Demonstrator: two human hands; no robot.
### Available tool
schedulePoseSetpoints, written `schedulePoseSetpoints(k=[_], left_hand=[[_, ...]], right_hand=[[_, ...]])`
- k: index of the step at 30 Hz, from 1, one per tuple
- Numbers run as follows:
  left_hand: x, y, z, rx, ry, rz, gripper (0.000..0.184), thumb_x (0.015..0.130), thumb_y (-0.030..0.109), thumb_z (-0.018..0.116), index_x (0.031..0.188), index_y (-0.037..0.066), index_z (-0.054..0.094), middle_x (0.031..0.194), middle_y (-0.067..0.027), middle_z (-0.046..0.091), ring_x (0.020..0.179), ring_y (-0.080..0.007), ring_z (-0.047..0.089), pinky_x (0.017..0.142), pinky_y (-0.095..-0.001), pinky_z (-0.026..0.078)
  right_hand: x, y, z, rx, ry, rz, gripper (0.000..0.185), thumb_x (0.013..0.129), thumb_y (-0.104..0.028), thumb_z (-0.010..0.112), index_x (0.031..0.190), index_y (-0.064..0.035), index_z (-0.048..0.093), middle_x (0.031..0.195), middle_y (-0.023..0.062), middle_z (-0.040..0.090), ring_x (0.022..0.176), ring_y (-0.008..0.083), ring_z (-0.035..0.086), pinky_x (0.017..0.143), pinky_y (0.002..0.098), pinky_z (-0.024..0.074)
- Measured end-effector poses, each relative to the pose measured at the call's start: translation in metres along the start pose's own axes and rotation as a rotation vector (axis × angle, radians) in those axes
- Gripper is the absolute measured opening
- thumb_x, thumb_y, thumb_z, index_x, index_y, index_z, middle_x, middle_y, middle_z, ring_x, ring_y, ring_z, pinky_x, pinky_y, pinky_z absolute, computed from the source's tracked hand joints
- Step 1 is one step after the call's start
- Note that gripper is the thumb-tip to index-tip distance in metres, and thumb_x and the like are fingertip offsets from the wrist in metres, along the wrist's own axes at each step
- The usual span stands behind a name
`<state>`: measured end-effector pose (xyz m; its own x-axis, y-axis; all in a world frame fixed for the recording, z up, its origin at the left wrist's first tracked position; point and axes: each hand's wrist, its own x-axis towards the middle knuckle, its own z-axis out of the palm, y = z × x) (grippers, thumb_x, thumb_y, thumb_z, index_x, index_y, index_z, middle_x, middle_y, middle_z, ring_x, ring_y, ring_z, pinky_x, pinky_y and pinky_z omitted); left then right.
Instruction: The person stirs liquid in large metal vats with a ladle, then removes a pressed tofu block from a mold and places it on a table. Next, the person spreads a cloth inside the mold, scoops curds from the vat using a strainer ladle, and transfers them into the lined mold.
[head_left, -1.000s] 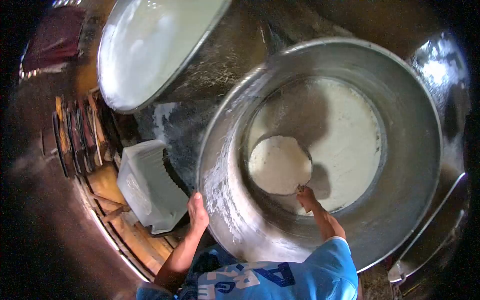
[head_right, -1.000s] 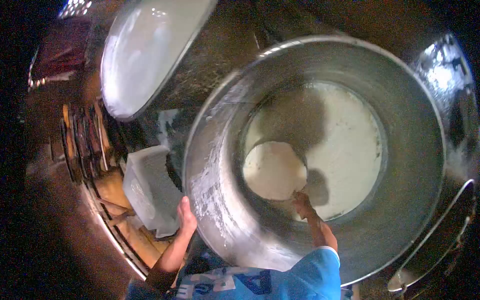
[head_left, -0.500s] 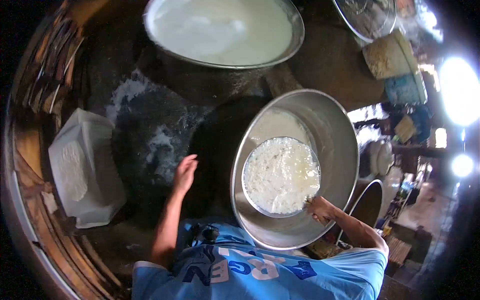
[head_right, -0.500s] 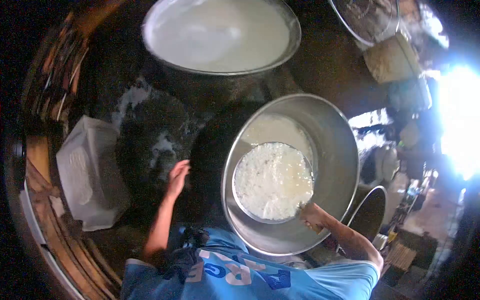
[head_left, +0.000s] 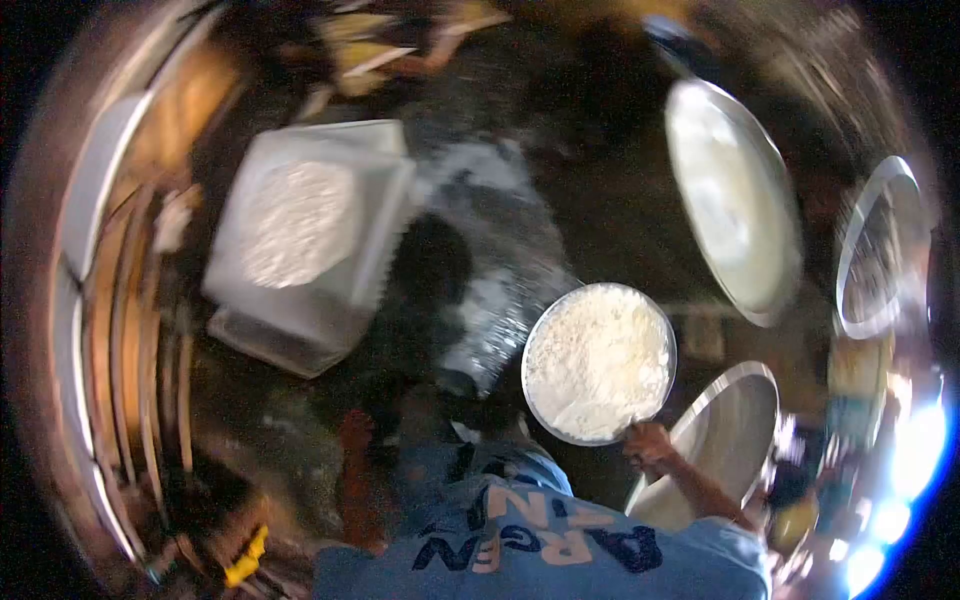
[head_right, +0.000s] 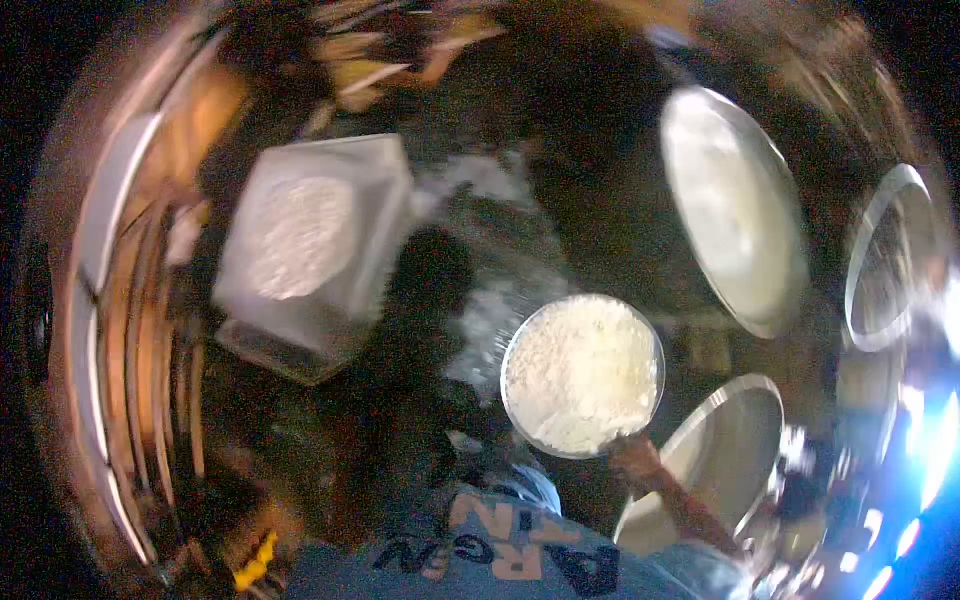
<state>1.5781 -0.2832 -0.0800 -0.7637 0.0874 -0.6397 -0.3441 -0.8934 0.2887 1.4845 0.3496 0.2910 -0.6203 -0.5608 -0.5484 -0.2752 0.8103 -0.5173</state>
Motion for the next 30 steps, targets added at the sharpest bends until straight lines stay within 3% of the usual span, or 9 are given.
schedulePoseSetpoints(k=[1, 5, 7, 11, 17, 19, 21, 24, 30], left_hand=[[-0.035, -0.02, -0.019, -0.554, -0.406, -0.178, 0.032, 0.09, 0.036, 0.044, 0.104, 0.009, 0.053, 0.086, -0.0057, 0.054, 0.071, -0.0216, 0.053, 0.06, -0.0355, 0.045], [-0.16, -0.071, 0.048, -0.26, 0.227, 0.164, 0.032, 0.09, 0.036, 0.045, 0.106, 0.009, 0.052, 0.087, -0.0061, 0.054, 0.071, -0.0211, 0.053, 0.059, -0.0349, 0.045], [-0.212, -0.078, 0.046, -0.318, 0.239, 0.232, 0.032, 0.09, 0.036, 0.045, 0.108, 0.009, 0.052, 0.087, -0.0063, 0.054, 0.071, -0.0209, 0.053, 0.059, -0.0346, 0.045], [-0.272, -0.106, 0.048, -0.467, 0.158, 0.335, 0.033, 0.09, 0.035, 0.045, 0.11, 0.01, 0.051, 0.088, -0.0066, 0.054, 0.072, -0.0205, 0.053, 0.059, -0.034, 0.045], [-0.29, -0.095, 0.089, -0.916, -0.256, 0.22, 0.034, 0.09, 0.034, 0.046, 0.113, 0.01, 0.049, 0.09, -0.0072, 0.053, 0.073, -0.0198, 0.053, 0.058, -0.0331, 0.045], [-0.342, -0.163, 0.049, -0.848, -0.057, 0.215, 0.037, 0.089, 0.029, 0.05, 0.121, 0.011, 0.047, 0.096, -0.008, 0.053, 0.076, -0.0201, 0.054, 0.062, -0.0334, 0.046], [-0.357, -0.181, 0.059, -0.432, 0.696, 0.042, 0.043, 0.087, 0.039, 0.044, 0.122, 0.014, 0.047, 0.1, -0.005, 0.057, 0.078, -0.0182, 0.056, 0.063, -0.0328, 0.045], [-0.34, -0.183, 0.083, -0.418, 0.742, 0.088, 0.041, 0.087, 0.036, 0.045, 0.121, 0.013, 0.048, 0.1, -0.0052, 0.057, 0.078, -0.0175, 0.056, 0.064, -0.0319, 0.045], [-0.286, -0.157, 0.102, -0.129, 0.646, 0.197, 0.038, 0.087, 0.028, 0.049, 0.119, 0.009, 0.049, 0.099, -0.0058, 0.058, 0.078, -0.0161, 0.056, 0.064, -0.0302, 0.045]], right_hand=[[0.011, 0.026, 0.028, 0.206, 0.002, 0.068, 0.023, 0.067, -0.02, 0.066, 0.08, -0.0022, 0.058, 0.072, 0.005, 0.056, 0.066, 0.0207, 0.057, 0.056, 0.035, 0.0473], [0.112, -0.054, -0.017, 0.809, 0.009, 0.467, 0.029, 0.07, -0.027, 0.062, 0.083, -0.0013, 0.06, 0.075, 0.0073, 0.057, 0.061, 0.0196, 0.053, 0.054, 0.0338, 0.0431], [0.217, -0.009, 0.091, 0.635, -0.076, 0.433, 0.027, 0.069, -0.014, 0.062, 0.093, -0.003, 0.056, 0.067, 0.0024, 0.049, 0.053, 0.0136, 0.047, 0.048, 0.0321, 0.0409], [0.325, -0.124, 0.069, 1.461, -0.115, -0.039, 0.024, 0.08, -0.018, 0.056, 0.102, -0.0092, 0.052, 0.067, 0.0056, 0.051, 0.05, 0.0169, 0.05, 0.042, 0.0309, 0.042], [0.567, -0.169, 0.169, 2.008, -0.358, 0.259, 0.021, 0.076, -0.011, 0.063, 0.092, -0.0065, 0.051, 0.065, 0.0075, 0.053, 0.05, 0.0205, 0.052, 0.044, 0.0352, 0.0447], [0.569, -0.183, 0.179, 1.608, -0.204, 0.179, 0.022, 0.08, -0.02, 0.055, 0.098, -0.0088, 0.051, 0.072, 0.0078, 0.054, 0.056, 0.0234, 0.054, 0.048, 0.0379, 0.0463], [0.599, -0.178, 0.209, 1.681, -0.125, 0.063, 0.032, 0.083, -0.032, 0.049, 0.106, -0.0101, 0.05, 0.08, 0.0081, 0.057, 0.063, 0.0252, 0.056, 0.053, 0.0405, 0.0482], [0.602, -0.217, 0.166, 1.986, -0.006, 0.402, 0.009, 0.076, -0.011, 0.06, 0.078, -0.0084, 0.052, 0.06, 0.007, 0.05, 0.045, 0.0211, 0.049, 0.039, 0.0362, 0.0414], [0.62, -0.176, 0.083, 0.913, 0.454, 0.793, 0.037, 0.073, -0.032, 0.064, 0.096, -0.0051, 0.053, 0.077, 0.0103, 0.059, 0.061, 0.0267, 0.059, 0.051, 0.0423, 0.0491]])
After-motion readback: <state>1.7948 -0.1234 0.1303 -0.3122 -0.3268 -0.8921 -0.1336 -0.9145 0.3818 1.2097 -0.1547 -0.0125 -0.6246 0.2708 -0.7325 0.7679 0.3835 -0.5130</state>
